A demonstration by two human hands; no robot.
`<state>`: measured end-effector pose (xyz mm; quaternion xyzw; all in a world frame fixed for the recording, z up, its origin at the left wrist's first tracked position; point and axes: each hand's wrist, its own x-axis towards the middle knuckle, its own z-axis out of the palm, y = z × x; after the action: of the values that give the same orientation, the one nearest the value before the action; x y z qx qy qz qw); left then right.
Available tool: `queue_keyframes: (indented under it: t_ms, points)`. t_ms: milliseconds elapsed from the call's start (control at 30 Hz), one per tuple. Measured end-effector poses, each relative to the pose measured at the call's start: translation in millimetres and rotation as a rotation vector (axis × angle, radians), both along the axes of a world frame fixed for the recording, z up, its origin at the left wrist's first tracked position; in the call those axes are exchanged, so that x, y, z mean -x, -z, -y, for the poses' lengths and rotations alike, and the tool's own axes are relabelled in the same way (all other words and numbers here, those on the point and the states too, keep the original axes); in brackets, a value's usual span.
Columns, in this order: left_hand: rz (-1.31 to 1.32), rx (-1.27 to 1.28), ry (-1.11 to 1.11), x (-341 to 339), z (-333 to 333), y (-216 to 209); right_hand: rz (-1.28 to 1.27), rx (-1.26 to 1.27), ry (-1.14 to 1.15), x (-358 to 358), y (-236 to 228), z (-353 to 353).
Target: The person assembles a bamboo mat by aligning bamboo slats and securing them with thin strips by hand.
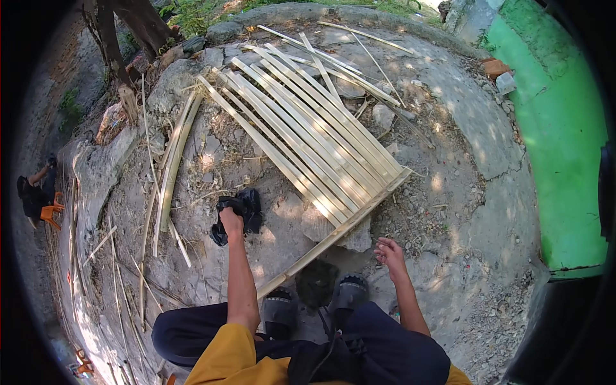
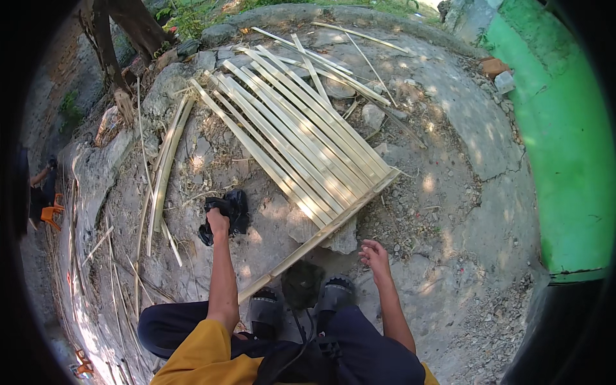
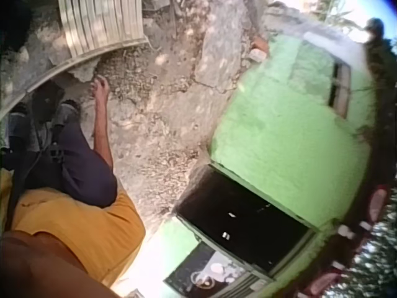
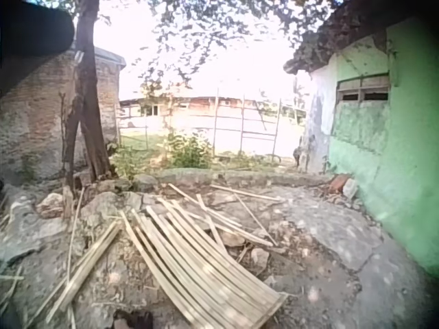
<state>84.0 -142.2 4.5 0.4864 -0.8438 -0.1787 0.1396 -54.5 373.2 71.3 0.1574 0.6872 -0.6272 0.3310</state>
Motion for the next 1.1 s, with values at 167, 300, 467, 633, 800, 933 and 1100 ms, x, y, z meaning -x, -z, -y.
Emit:
queue_keyframes:
  t_ms: [167,300,467,633,800,933,1100]
  points:
    - [-0.391,-0.098,-0.037,-18,-20,-53,-0.028,-0.009,-0.008,-3,-7,2]
    - [-0.734,-0.205,-0.165,-28,-43,-76,-0.258,-0.028,-0.015,-9,-17,20]
    - [-0.985,-1.188,0.3,28,-151,-140,-0.451,0.114,-0.214,-20,-65,64]
    - [-0.858,-1.474,0.529,57,-211,-188,-0.501,0.29,-0.292,-23,-110,98]
    - [-0.847,-1.398,0.681,66,-238,-195,-0.618,0.207,-0.381,-15,-134,94]
    - [-0.587,-1.124,0.808,66,-251,-182,-0.459,0.134,-0.404,-11,-113,80]
    - [-0.477,-1.109,0.805,55,-267,-143,-0.515,-0.051,-0.489,-19,-70,69]
